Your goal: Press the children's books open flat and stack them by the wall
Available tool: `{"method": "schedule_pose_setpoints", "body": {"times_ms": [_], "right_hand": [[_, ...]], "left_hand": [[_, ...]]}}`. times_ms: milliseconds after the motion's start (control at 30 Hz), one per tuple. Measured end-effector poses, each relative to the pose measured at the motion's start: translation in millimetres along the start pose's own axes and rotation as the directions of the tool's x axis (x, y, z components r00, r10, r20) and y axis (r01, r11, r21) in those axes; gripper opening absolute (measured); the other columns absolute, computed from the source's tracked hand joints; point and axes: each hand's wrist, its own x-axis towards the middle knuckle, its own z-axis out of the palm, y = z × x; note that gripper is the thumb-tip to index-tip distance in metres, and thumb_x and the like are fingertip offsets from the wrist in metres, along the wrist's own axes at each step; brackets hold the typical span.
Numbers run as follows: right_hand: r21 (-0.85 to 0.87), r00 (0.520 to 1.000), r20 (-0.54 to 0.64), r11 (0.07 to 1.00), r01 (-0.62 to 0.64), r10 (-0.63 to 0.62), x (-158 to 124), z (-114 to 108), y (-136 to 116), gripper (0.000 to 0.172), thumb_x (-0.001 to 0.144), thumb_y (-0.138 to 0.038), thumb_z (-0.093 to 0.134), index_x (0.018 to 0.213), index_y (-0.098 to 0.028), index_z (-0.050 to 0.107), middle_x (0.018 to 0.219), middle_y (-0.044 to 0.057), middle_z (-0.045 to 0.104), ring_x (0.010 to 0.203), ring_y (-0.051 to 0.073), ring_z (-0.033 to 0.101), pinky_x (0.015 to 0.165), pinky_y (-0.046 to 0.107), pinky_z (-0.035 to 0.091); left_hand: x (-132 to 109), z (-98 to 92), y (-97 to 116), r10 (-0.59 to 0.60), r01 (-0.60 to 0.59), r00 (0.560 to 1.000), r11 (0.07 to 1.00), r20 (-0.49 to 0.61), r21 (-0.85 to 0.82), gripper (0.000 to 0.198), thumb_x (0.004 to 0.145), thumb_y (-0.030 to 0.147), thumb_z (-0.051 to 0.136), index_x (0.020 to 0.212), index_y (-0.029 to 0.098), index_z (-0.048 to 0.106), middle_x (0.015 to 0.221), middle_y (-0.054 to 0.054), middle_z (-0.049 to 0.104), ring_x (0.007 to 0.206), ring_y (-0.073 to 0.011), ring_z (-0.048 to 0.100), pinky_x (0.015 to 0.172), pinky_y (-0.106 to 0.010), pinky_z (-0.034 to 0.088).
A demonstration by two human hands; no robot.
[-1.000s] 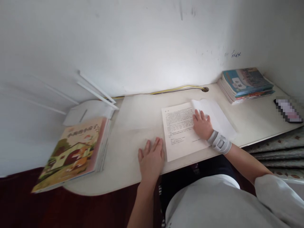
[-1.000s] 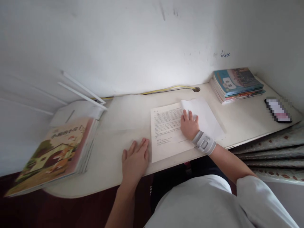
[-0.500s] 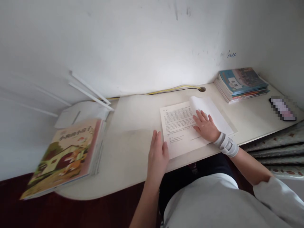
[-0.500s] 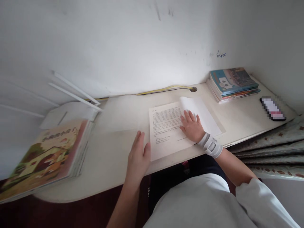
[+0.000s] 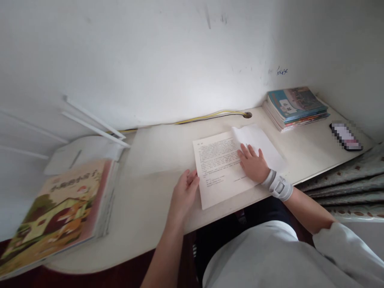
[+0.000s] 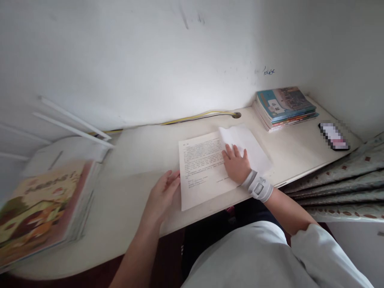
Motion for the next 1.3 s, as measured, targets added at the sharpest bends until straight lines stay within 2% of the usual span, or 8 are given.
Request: {"method": "schedule_pose_setpoints", "body": {"times_ms": [167, 367, 467, 533, 633, 767, 967, 1300], "right_hand": [[0.026, 0.999, 0.031, 1.0, 0.005, -0.006, -2, -5, 2, 0.053, 0.095, -0.039, 0.029, 0.142, -0.018, 0.032, 0.152, 0.012, 0.021, 0.137, 0.031, 0.025, 0.104, 0.057, 0.028], [0.039, 0.998, 0.058, 0.999, -0.01, 0.007, 0, 1, -18, 0.064, 0.092, -0.051, 0.031, 0.142, -0.011, 0.032, 0.152, 0.018, 0.018, 0.138, 0.032, 0.022, 0.104, 0.058, 0.028], [0.04, 0.997, 0.072, 0.999, 0.001, -0.003, 4, -3, -18, 0.065, 0.092, -0.052, 0.031, 0.141, -0.01, 0.033, 0.151, 0.019, 0.02, 0.137, 0.033, 0.024, 0.102, 0.058, 0.031], [0.043, 0.997, 0.081, 0.999, 0.014, -0.017, 9, -8, -13, 0.063, 0.092, -0.052, 0.031, 0.14, -0.011, 0.035, 0.151, 0.018, 0.021, 0.136, 0.033, 0.027, 0.1, 0.056, 0.034], [0.027, 0.995, 0.1, 0.999, 0.021, -0.023, 24, -15, -4, 0.056, 0.093, -0.048, 0.031, 0.139, -0.015, 0.037, 0.152, 0.015, 0.02, 0.136, 0.032, 0.027, 0.101, 0.056, 0.034], [-0.007, 0.995, 0.091, 0.999, 0.05, -0.049, 48, -19, 10, 0.05, 0.094, -0.036, 0.029, 0.14, -0.016, 0.035, 0.154, 0.01, 0.018, 0.14, 0.031, 0.018, 0.105, 0.059, 0.024], [0.022, 0.987, 0.161, 1.0, 0.009, -0.012, 60, -18, 29, 0.052, 0.093, -0.031, 0.029, 0.144, -0.018, 0.028, 0.153, 0.008, 0.021, 0.139, 0.032, 0.019, 0.105, 0.062, 0.023], [0.074, 0.991, 0.131, 0.997, -0.029, 0.02, 64, -18, 32, 0.063, 0.094, -0.052, 0.023, 0.144, -0.015, 0.026, 0.152, 0.014, 0.021, 0.139, 0.031, 0.018, 0.108, 0.056, 0.02]], "left_hand": [[-1, -2.2, -1, -0.087, 0.087, 0.996, 0.981, 0.006, -0.172, 0.052, 0.078, 0.038, 0.059, 0.125, 0.019, 0.048, 0.124, -0.012, 0.06, 0.117, -0.0236, 0.055, 0.104, -0.042, 0.04], [16, -16.6, 20, -0.293, 0.366, 0.929, 0.817, 0.226, -0.446, 0.027, 0.065, 0.032, 0.069, 0.086, 0.017, 0.061, 0.097, -0.009, 0.069, 0.082, -0.018, 0.066, 0.07, -0.03, 0.052], [23, -14.5, 26, -0.235, 0.328, 0.92, 0.899, 0.314, -0.289, 0.03, 0.063, 0.037, 0.069, 0.083, 0.015, 0.064, 0.081, -0.007, 0.069, 0.067, -0.0153, 0.062, 0.059, -0.026, 0.047], [24, -8.6, 28, -0.141, 0.194, 0.929, 0.973, 0.342, -0.127, 0.035, 0.066, 0.043, 0.065, 0.087, 0.015, 0.065, 0.082, -0.007, 0.069, 0.072, -0.0186, 0.062, 0.062, -0.028, 0.047], [21, 2.2, 28, 0.014, -0.054, 0.975, 0.983, 0.224, 0.173, 0.034, 0.076, 0.045, 0.051, 0.09, 0.017, 0.063, 0.091, -0.009, 0.069, 0.084, -0.024, 0.062, 0.073, -0.035, 0.047], [15, 10.7, 26, 0.067, -0.099, 0.994, 0.873, 0.083, 0.477, 0.032, 0.084, 0.041, 0.038, 0.093, 0.019, 0.059, 0.09, -0.008, 0.068, 0.08, -0.0244, 0.062, 0.073, -0.036, 0.046], [13, 9.9, 24, 0.062, -0.106, 0.991, 0.895, 0.115, 0.432, 0.035, 0.085, 0.046, 0.037, 0.102, 0.021, 0.056, 0.101, -0.009, 0.067, 0.084, -0.0236, 0.063, 0.074, -0.035, 0.047], [16, 6.0, 11, 0.023, -0.037, 0.999, 0.94, 0.046, 0.34, 0.029, 0.079, 0.046, 0.042, 0.081, 0.02, 0.055, 0.085, -0.006, 0.066, 0.078, -0.0228, 0.061, 0.068, -0.034, 0.045]]}}
